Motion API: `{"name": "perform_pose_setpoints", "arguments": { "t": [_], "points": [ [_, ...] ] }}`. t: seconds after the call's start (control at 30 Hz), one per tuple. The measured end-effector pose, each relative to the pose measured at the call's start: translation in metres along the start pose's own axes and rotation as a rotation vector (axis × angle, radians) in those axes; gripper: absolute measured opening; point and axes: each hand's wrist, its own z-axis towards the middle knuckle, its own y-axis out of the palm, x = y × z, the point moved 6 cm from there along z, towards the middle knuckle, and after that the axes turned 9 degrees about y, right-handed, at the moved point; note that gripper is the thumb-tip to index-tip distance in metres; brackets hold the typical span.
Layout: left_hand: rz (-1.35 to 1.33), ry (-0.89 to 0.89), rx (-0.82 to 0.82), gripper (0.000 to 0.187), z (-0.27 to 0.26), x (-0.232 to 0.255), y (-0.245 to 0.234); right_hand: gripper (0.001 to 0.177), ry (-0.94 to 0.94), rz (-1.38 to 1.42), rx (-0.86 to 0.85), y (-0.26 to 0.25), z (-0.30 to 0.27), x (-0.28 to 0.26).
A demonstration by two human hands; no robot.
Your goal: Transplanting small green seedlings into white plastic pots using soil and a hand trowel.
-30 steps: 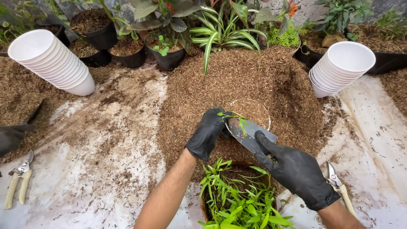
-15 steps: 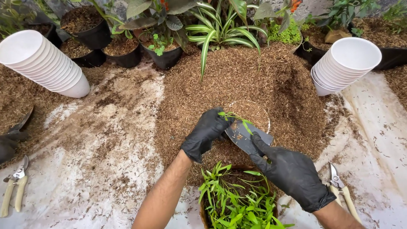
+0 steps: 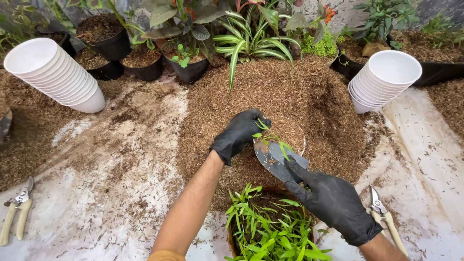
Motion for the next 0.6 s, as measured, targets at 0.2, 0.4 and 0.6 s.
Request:
{"name": "perform_pose_setpoints", "arguments": {
  "t": [0.2, 0.4, 0.6],
  "points": [
    [-0.438, 0.167, 0.086, 0.028, -0.029, -0.001, 0.003, 0.071, 0.035, -0.032, -0.052, -0.006, -0.004, -0.001],
    [-0.707, 0.047, 0.137, 0.010, -0.051, -0.011, 0.010, 0.069, 0.037, -0.028, -0.070, -0.014, 0.007, -0.004],
    [-0.416, -0.038, 0.103, 0.027, -0.050, -0.005, 0.010, 0.066, 0.029, -0.054, -0.025, -0.010, 0.015, -0.005]
  ]
}}
